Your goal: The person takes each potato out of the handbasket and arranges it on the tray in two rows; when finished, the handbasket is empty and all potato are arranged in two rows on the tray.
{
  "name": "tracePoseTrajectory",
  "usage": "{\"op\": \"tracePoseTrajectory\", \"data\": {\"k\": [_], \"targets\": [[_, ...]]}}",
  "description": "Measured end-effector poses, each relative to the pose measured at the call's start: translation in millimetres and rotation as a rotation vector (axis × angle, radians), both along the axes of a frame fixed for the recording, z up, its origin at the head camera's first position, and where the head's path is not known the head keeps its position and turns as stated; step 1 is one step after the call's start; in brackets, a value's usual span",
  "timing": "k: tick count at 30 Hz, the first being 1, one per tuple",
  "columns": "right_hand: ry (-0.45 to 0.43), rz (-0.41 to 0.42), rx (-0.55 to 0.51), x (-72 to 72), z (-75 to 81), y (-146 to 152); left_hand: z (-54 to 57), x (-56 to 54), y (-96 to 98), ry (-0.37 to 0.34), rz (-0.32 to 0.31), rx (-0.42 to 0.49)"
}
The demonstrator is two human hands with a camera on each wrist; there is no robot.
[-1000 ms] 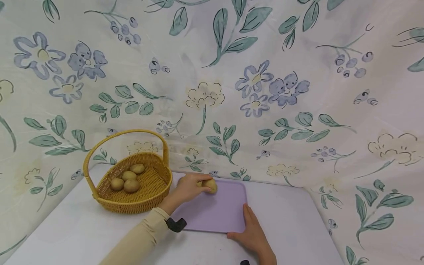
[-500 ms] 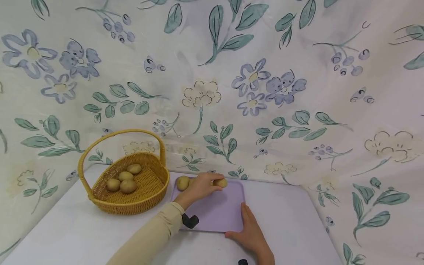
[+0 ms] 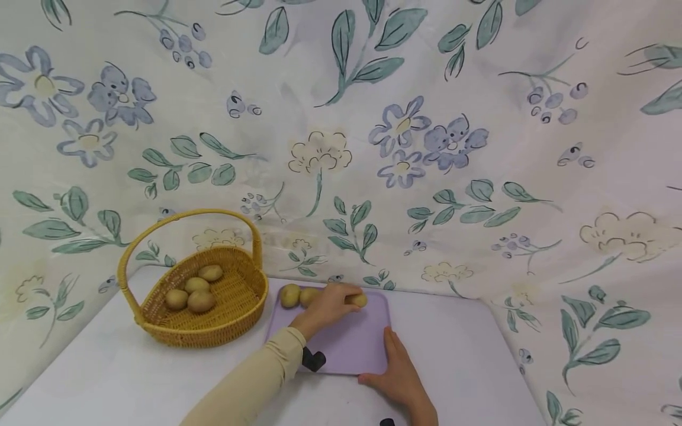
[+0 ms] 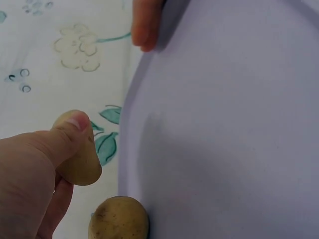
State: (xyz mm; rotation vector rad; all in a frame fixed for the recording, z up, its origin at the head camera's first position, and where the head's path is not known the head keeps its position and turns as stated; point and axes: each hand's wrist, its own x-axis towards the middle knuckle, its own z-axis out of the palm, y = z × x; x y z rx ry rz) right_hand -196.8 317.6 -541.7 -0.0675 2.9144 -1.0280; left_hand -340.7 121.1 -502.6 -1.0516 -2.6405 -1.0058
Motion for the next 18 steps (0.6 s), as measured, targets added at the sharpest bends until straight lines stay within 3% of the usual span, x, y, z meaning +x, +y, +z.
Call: {"op": "tracePoseTrajectory", "data": {"k": [11, 18], "targets": [[0.016, 0.002, 0.006, -0.6, -2.9, 2, -6.1, -1.0, 6.6, 0.083, 0.035, -0.126], [0.018, 0.004, -0.011, 0.0, 1.2, -1, -12.5, -2.7, 7.9, 0.080, 0.056, -0.167]]}}
